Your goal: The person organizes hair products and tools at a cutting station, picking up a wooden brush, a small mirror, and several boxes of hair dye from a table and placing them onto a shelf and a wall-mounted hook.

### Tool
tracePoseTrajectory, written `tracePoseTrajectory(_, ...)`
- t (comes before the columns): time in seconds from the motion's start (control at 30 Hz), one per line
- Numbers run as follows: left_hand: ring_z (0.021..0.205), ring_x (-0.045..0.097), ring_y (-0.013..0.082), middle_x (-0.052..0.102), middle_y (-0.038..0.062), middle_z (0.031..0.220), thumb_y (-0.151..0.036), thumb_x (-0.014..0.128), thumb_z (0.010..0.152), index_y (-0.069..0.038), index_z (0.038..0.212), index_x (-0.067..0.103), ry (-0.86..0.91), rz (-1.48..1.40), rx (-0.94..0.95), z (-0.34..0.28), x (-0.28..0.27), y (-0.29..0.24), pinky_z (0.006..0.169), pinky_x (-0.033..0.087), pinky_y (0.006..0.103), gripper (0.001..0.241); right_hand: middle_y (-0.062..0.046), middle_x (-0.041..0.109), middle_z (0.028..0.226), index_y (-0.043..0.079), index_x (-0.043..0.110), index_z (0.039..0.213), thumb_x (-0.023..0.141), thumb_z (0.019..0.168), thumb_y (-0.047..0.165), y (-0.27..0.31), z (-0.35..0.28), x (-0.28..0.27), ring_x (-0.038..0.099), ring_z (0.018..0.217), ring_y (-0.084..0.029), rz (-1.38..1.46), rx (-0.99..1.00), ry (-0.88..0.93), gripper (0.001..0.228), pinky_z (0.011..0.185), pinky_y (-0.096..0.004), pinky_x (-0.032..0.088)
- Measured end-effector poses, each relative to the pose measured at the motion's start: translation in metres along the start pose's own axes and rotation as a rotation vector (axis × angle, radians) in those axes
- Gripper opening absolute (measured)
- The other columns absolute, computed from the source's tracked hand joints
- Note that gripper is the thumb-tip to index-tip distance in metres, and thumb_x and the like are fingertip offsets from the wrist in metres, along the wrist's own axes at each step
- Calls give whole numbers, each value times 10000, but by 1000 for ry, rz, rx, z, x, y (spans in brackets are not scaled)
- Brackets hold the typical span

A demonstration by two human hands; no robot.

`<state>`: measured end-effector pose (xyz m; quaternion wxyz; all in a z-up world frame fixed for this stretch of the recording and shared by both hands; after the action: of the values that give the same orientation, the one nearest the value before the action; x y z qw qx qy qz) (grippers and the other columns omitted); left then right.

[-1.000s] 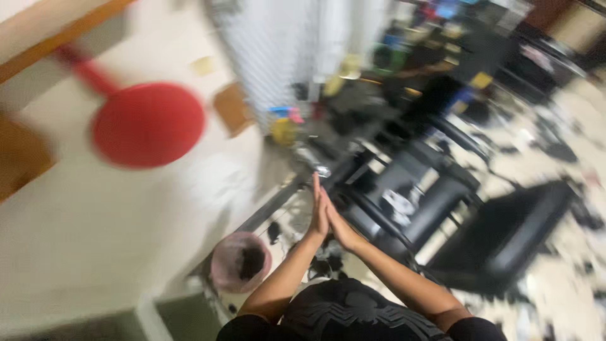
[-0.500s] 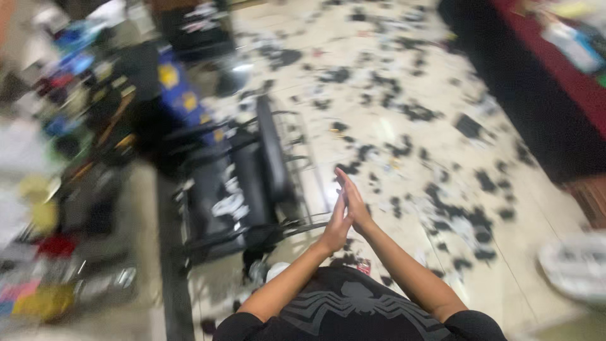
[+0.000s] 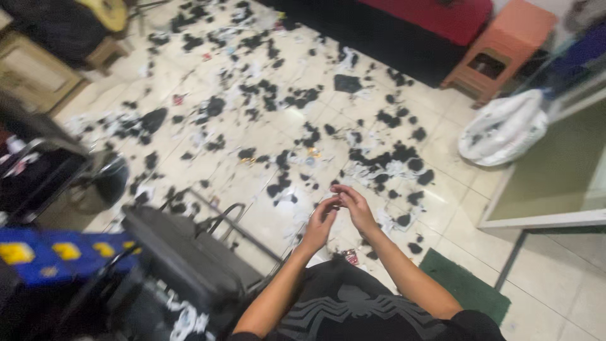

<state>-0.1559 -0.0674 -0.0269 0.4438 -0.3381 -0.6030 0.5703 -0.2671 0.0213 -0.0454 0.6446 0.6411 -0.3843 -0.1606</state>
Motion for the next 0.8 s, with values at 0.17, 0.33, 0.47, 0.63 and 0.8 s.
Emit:
tracePoseTrajectory(0.17, 1230, 624, 201, 676, 104, 1302, -129, 564, 1030, -25, 1335, 601, -47, 30, -58, 79, -57, 25, 1053, 483, 341, 324, -92, 718, 1228, 18, 654, 1276, 509, 1041, 201, -14, 80, -25, 689, 1105, -178, -125, 13, -47, 331, 902, -332, 559)
tracePoseTrajectory(0.33, 1256, 615, 203, 676, 102, 1303, -177, 593, 1031, -14, 1328, 597, -48, 40, -13, 203, -114, 26, 1069, 463, 335, 338, -71, 725, 1159, 38, 665, 1240, 506, 1053, 223, -2, 203, -54, 685, 1037, -149, -173, 49, -181, 307, 862, -296, 543)
tracePoseTrajectory(0.47, 1190, 647, 199, 679, 80, 1301, -208, 607, 1005, -62, 1314, 608, -13, 100, -102, 271, -160, 12, 969, 526, 358, 341, -72, 725, 1093, 25, 676, 1202, 504, 1061, 217, 18, 271, -69, 684, 942, -140, -181, -20, -246, 294, 824, -281, 552)
tracePoseTrajectory(0.63, 1188, 649, 193, 690, 74, 1297, -218, 609, 1008, -106, 1327, 605, 41, 192, -101, 355, -177, -7, 993, 519, 351, 338, -89, 720, 1068, 12, 673, 1178, 519, 1057, 202, 38, 326, -94, 670, 926, -140, -111, -86, -348, 272, 798, -294, 552)
tracePoseTrajectory(0.8, 1170, 650, 189, 687, 72, 1293, -232, 613, 1016, -85, 1341, 595, 128, 121, -98, 425, -159, 5, 991, 521, 348, 356, -87, 701, 1030, 6, 669, 1158, 530, 1058, 201, 41, 364, -131, 655, 904, -141, -10, -47, -436, 259, 789, -296, 547)
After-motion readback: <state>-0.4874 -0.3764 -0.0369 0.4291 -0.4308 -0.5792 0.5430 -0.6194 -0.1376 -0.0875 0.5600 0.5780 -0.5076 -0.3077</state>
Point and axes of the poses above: each hand's wrist, its own z-axis towards the middle knuckle, its own x-axis out of the palm, y = z × x, the point moved 6 cm from there along z, towards the middle knuckle
